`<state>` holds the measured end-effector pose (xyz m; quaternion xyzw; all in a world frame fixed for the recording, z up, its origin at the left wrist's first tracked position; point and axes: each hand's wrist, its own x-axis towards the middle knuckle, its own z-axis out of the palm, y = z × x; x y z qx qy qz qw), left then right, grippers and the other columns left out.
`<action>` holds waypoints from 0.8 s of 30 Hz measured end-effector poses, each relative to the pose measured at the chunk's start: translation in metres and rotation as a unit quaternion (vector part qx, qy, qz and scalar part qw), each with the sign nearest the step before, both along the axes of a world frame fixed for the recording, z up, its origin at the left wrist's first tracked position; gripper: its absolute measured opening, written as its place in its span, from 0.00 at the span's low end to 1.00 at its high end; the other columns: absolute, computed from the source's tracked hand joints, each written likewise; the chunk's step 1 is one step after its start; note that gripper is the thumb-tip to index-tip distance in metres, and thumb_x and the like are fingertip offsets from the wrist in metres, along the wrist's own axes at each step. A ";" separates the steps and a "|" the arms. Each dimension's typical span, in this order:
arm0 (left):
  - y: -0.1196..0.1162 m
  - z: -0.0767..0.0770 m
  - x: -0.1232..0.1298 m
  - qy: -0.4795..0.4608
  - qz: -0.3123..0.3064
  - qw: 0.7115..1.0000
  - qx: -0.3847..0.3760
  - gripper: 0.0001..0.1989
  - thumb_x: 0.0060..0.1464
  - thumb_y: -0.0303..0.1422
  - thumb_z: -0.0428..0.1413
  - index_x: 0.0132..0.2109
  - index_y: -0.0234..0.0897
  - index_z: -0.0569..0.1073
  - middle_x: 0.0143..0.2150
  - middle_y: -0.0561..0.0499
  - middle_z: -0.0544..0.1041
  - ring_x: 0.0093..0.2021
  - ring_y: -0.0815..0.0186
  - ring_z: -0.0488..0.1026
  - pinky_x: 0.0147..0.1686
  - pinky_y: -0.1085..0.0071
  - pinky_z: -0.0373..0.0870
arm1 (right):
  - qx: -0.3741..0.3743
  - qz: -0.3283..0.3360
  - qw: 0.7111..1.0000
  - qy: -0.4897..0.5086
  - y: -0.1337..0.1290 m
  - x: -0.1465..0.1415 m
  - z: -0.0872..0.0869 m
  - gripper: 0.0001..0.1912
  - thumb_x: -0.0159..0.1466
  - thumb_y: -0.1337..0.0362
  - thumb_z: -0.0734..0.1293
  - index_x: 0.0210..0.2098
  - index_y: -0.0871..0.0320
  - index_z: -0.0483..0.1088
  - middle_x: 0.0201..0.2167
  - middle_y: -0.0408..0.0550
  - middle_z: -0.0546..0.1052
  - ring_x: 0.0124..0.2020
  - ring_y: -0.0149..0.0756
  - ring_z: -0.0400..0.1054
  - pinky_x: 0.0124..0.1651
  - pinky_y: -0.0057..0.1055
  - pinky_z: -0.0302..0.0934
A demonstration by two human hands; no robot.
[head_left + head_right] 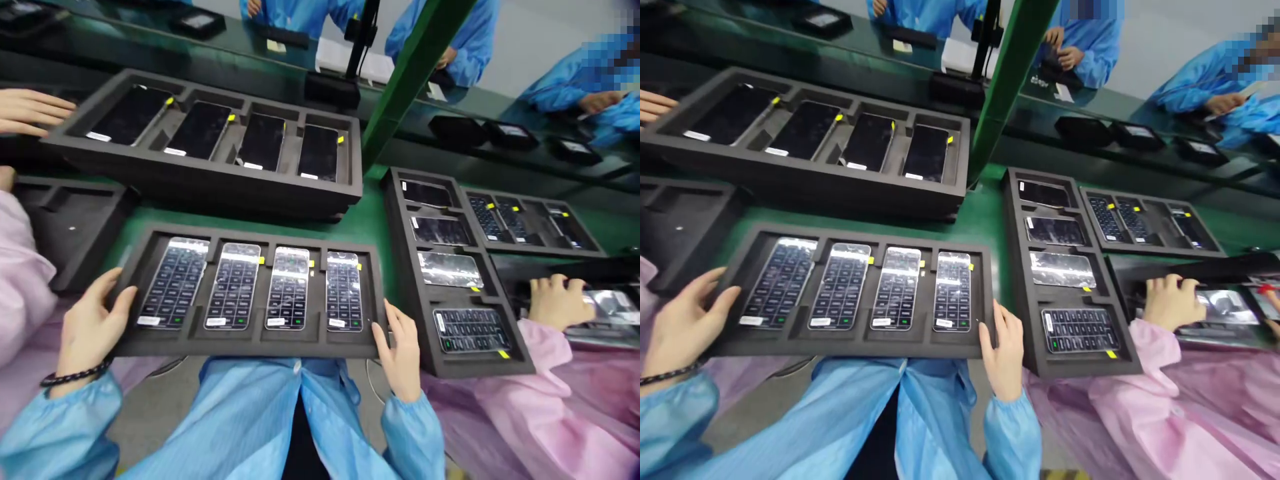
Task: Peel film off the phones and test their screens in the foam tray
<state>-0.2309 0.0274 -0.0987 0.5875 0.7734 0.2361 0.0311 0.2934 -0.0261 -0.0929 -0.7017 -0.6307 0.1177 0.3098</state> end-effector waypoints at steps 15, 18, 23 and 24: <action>0.045 0.032 0.214 0.007 -0.410 0.911 0.037 0.33 0.66 0.33 0.47 0.74 0.52 0.50 0.61 0.46 0.75 0.71 0.46 0.61 0.72 0.31 0.38 | -0.011 0.163 0.983 -0.084 0.077 -0.029 0.016 0.23 0.71 0.66 0.57 0.65 0.52 0.62 0.62 0.49 0.73 0.68 0.46 0.61 0.74 0.59 0.48; 0.043 0.020 0.213 -0.008 -0.410 0.912 0.014 0.34 0.67 0.33 0.46 0.75 0.50 0.45 0.64 0.46 0.73 0.73 0.47 0.57 0.73 0.33 0.35 | -0.027 0.179 0.980 -0.086 0.081 -0.028 0.014 0.22 0.71 0.68 0.57 0.64 0.52 0.61 0.63 0.48 0.73 0.69 0.46 0.59 0.75 0.61 0.45; 0.045 0.020 0.210 -0.027 -0.426 0.904 -0.035 0.35 0.68 0.39 0.45 0.76 0.49 0.40 0.72 0.47 0.64 0.77 0.47 0.48 0.73 0.33 0.31 | -0.030 0.184 0.980 -0.067 0.080 -0.027 0.015 0.23 0.71 0.67 0.58 0.64 0.51 0.60 0.63 0.48 0.73 0.69 0.46 0.59 0.74 0.62 0.45; 0.046 0.021 0.212 -0.026 -0.433 0.900 -0.046 0.36 0.68 0.41 0.45 0.76 0.49 0.39 0.73 0.47 0.62 0.77 0.47 0.47 0.73 0.32 0.31 | -0.025 0.182 0.982 -0.054 0.079 -0.026 0.015 0.23 0.71 0.67 0.58 0.65 0.51 0.59 0.64 0.48 0.72 0.69 0.45 0.59 0.75 0.61 0.45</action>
